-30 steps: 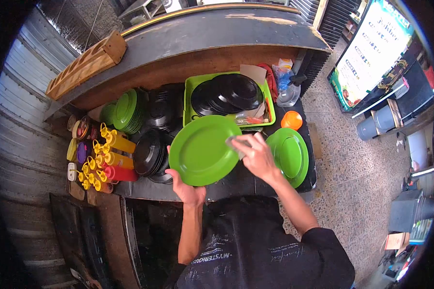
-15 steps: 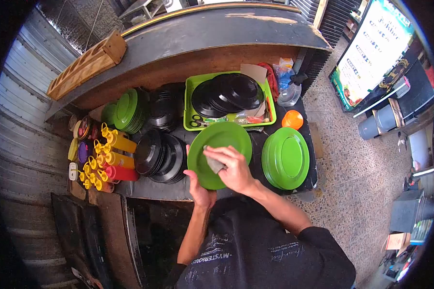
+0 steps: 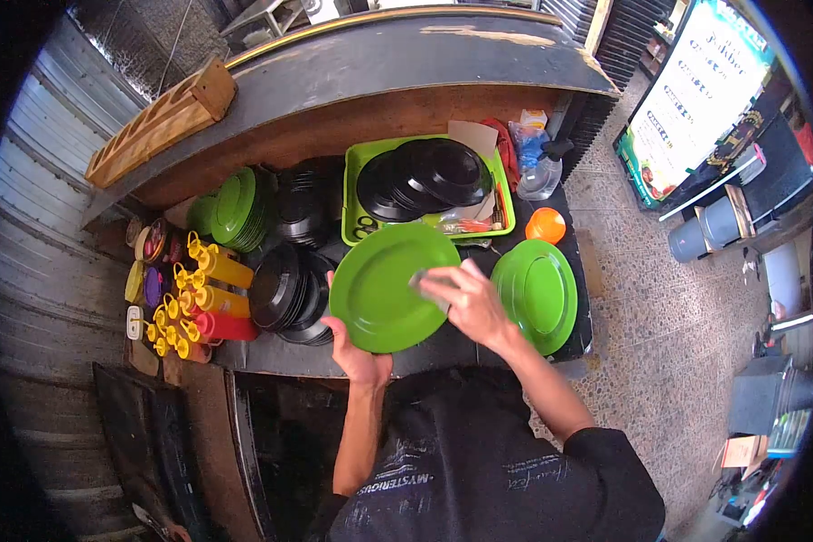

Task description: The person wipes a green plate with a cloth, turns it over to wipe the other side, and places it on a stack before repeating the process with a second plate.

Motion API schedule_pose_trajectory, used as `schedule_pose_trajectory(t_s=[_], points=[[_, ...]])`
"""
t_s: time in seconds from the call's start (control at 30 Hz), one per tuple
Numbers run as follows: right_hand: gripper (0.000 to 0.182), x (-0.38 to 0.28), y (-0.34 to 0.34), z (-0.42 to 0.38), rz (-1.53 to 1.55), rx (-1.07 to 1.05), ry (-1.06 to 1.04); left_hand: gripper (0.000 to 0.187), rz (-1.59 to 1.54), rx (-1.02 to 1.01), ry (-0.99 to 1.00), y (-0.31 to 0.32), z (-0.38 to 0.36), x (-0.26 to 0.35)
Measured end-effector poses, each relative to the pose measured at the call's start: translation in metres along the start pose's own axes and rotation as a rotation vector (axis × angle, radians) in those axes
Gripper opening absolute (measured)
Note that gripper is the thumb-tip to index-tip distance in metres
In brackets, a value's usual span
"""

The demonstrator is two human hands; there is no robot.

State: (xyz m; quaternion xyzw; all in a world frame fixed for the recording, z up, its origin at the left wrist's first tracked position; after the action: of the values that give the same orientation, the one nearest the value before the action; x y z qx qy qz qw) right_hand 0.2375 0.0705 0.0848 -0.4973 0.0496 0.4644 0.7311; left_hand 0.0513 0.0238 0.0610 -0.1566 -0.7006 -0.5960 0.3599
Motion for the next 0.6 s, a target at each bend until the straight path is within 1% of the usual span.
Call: schedule_pose_trajectory(t_s=[0.03,0.07,0.13,0.2,0.27,0.3,0.33,0.4,0.43,0.5,0.53,0.6], points=[[0.039,0.013,-0.001,0.0,-0.106,0.097,0.024,0.078,0.0,0.0,0.0,0.001,-0.002,0.0],[0.039,0.02,0.0,0.0,-0.106,0.098,0.022,0.078,0.018,-0.009,-0.005,0.004,-0.004,0.0],[0.044,0.041,-0.011,0.002,-0.218,0.206,0.222,0.079,0.038,-0.017,-0.008,0.008,-0.008,-0.004],[0.046,0.034,-0.006,0.004,-0.211,0.242,0.197,0.079,0.015,-0.022,-0.039,0.01,-0.011,-0.013],[0.047,0.032,0.018,-0.001,0.01,0.163,0.409,0.079,0.024,-0.018,-0.056,0.013,-0.013,-0.022],[0.046,0.013,0.015,0.003,0.05,0.182,0.35,0.079,0.03,-0.015,-0.069,0.013,-0.012,-0.025],[0.048,0.003,0.023,0.003,0.16,0.197,0.313,0.079,0.031,-0.015,-0.069,0.013,-0.011,-0.026],[0.048,-0.025,0.026,0.003,0.239,0.205,0.141,0.077,0.017,-0.013,-0.052,0.011,-0.009,-0.025],[0.048,-0.029,0.026,0.002,0.242,0.203,0.142,0.077,0.019,-0.01,-0.052,0.009,-0.008,-0.023],[0.054,-0.054,0.03,0.001,0.309,0.047,-0.08,0.077,-0.076,0.008,-0.057,0.006,-0.005,-0.018],[0.054,-0.056,0.024,0.001,0.309,0.048,-0.077,0.077,-0.075,0.008,-0.059,0.006,-0.004,-0.016],[0.059,-0.062,0.018,0.002,0.152,-0.041,-0.111,0.076,-0.12,-0.006,-0.049,0.008,-0.002,-0.008]])
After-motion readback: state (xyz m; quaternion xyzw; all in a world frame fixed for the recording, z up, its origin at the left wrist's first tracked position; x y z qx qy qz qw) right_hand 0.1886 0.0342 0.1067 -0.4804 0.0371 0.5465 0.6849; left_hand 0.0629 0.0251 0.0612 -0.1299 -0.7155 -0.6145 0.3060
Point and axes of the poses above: each hand's wrist, its own z-axis towards the middle knuckle, its own y-axis out of the palm, x = y × z, the point moved 8 cm from there along z, towards the middle knuckle, and after that the axes turned 3 degrees about x, right-handed, at the moved point
